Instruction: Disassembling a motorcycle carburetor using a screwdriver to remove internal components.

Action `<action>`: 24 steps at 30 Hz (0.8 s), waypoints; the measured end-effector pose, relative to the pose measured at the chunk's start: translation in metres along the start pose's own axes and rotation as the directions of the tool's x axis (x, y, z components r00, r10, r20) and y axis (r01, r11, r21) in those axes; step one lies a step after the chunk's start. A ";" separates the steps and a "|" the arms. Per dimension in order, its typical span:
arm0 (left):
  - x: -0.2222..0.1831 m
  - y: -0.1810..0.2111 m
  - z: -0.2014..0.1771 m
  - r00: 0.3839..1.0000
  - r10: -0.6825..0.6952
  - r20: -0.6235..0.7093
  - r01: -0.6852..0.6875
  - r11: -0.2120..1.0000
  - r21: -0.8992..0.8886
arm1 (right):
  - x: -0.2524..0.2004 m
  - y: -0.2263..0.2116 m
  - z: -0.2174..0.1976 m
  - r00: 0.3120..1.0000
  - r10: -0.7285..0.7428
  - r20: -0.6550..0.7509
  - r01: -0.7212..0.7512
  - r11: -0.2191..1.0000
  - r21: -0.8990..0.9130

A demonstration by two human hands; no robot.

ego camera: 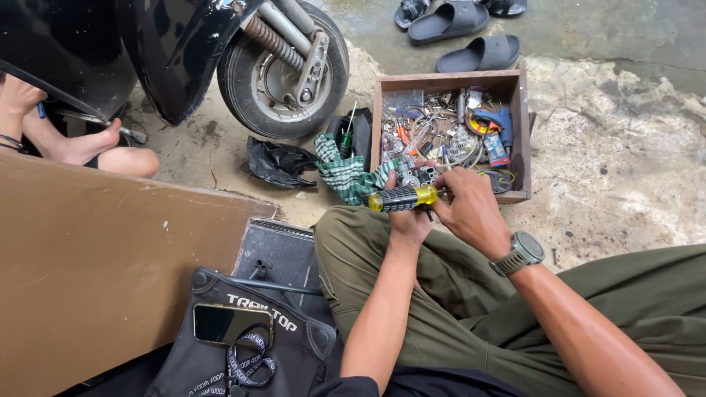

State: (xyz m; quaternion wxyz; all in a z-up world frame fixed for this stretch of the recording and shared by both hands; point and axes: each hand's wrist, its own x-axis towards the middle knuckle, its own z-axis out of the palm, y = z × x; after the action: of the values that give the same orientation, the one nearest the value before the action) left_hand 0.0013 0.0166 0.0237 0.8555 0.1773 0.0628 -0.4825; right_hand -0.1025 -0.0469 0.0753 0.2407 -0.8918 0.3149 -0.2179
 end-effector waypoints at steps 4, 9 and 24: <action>0.008 -0.008 -0.007 0.999 0.023 0.042 -0.025 0.998 0.052 | 0.002 -0.008 -0.013 1.000 0.025 0.016 -0.026 0.998 0.062; 0.009 -0.013 -0.012 0.997 -0.072 -0.031 0.074 0.996 0.057 | 0.000 0.007 -0.016 0.999 -0.040 0.013 0.039 0.999 0.020; 0.015 -0.020 -0.016 0.987 -0.136 -0.091 0.143 0.987 0.074 | -0.005 0.018 -0.022 0.997 -0.071 0.007 0.071 0.996 -0.059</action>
State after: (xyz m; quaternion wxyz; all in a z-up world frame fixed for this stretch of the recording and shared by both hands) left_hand -0.0068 0.0006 0.0001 0.8084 0.2271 0.0925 -0.5351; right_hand -0.1261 -0.0624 0.0817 0.2073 -0.9097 0.2887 -0.2149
